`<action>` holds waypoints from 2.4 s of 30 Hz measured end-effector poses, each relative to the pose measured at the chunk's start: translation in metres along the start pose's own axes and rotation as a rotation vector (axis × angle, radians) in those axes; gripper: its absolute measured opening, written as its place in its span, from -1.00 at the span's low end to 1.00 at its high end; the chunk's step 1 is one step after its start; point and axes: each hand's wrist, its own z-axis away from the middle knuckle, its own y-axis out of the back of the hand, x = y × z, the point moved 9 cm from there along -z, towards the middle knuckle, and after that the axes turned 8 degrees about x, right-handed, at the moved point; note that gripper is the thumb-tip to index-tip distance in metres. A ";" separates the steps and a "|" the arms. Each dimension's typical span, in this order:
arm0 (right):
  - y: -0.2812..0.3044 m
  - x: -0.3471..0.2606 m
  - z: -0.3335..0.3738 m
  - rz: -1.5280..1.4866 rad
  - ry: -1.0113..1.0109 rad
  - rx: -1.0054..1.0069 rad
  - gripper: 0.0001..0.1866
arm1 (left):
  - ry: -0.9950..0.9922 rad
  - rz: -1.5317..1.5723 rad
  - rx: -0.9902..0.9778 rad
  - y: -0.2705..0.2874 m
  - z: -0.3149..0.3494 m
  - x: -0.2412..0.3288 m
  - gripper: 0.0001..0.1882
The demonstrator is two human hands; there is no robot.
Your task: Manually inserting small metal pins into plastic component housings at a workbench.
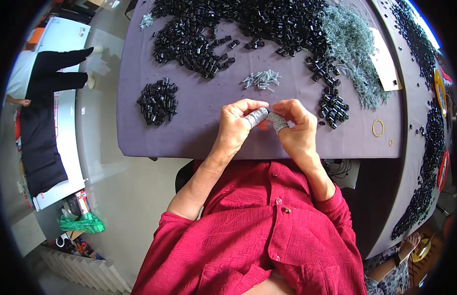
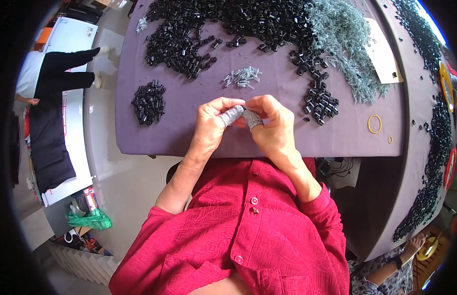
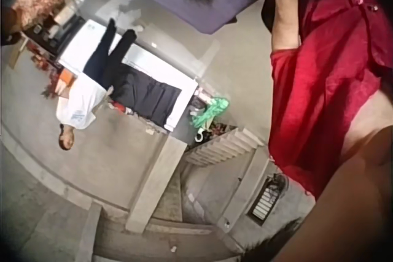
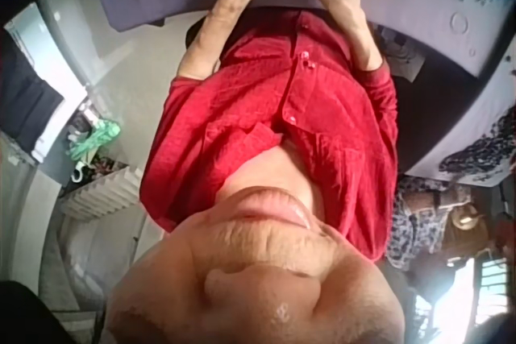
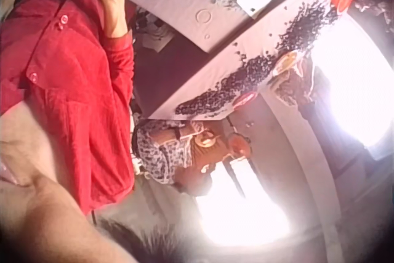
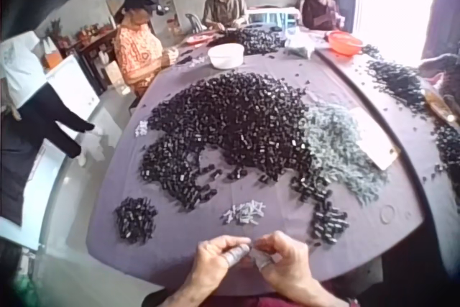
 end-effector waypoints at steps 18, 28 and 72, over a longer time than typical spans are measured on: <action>-0.028 -0.036 -0.051 0.381 0.307 -0.183 -0.81 | 0.103 0.519 -0.026 0.033 -0.015 -0.009 -0.83; -0.092 -0.024 -0.132 0.783 0.658 -0.120 -0.69 | 0.077 0.573 0.039 0.032 -0.012 -0.010 -0.83; -0.033 0.017 -0.021 0.005 -0.028 -0.157 -0.65 | -0.118 -0.088 0.085 0.020 -0.003 0.005 -0.77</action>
